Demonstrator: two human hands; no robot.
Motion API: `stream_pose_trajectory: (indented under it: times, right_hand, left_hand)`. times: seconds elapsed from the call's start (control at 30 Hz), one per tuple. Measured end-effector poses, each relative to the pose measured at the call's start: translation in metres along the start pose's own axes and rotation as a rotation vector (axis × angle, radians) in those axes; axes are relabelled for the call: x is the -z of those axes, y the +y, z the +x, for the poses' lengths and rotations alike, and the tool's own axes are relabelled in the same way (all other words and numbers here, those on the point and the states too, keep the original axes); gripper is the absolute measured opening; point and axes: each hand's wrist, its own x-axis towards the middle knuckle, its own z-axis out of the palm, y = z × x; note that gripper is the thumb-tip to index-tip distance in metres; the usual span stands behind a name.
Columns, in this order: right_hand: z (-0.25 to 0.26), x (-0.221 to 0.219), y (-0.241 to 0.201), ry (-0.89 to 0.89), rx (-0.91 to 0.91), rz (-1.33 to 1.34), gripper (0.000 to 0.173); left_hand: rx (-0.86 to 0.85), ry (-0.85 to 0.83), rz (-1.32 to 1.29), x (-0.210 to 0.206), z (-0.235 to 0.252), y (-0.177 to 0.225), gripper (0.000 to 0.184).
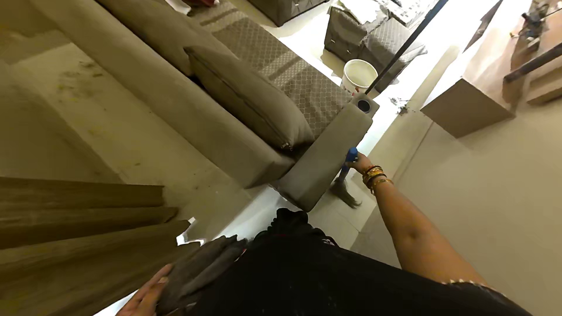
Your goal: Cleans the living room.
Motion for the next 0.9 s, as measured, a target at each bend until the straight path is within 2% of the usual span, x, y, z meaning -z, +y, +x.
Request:
stream_pose_trajectory:
  times: [0.13, 0.27, 0.5, 0.7, 0.8, 0.9]
  right_hand:
    - [0.017, 0.001, -0.003, 0.089, -0.019, 0.055, 0.061]
    - [0.026, 0.003, 0.003, 0.1, -0.019, 0.041, 0.07]
    - [0.025, -0.007, 0.016, 0.144, -0.008, 0.037, 0.076]
    - [0.016, -0.002, 0.005, 0.211, -0.096, 0.022, 0.057]
    - [0.028, 0.006, 0.004, 0.275, -0.126, 0.06, 0.056]
    - [0.036, 0.008, 0.003, 0.214, -0.095, 0.098, 0.061]
  left_hand:
    - [-0.012, 0.057, -0.046, -0.011, 0.011, 0.002, 0.037]
    - [-0.026, 0.072, -0.112, -0.023, 0.021, 0.015, 0.036]
    - [-0.029, 0.11, -0.136, -0.036, 0.029, 0.035, 0.036]
    - [-0.015, 0.121, -0.15, -0.044, 0.031, 0.039, 0.036]
    - [-0.023, 0.118, -0.146, -0.045, 0.032, 0.04, 0.035]
    - [-0.025, 0.112, -0.136, -0.046, 0.033, 0.037, 0.037]
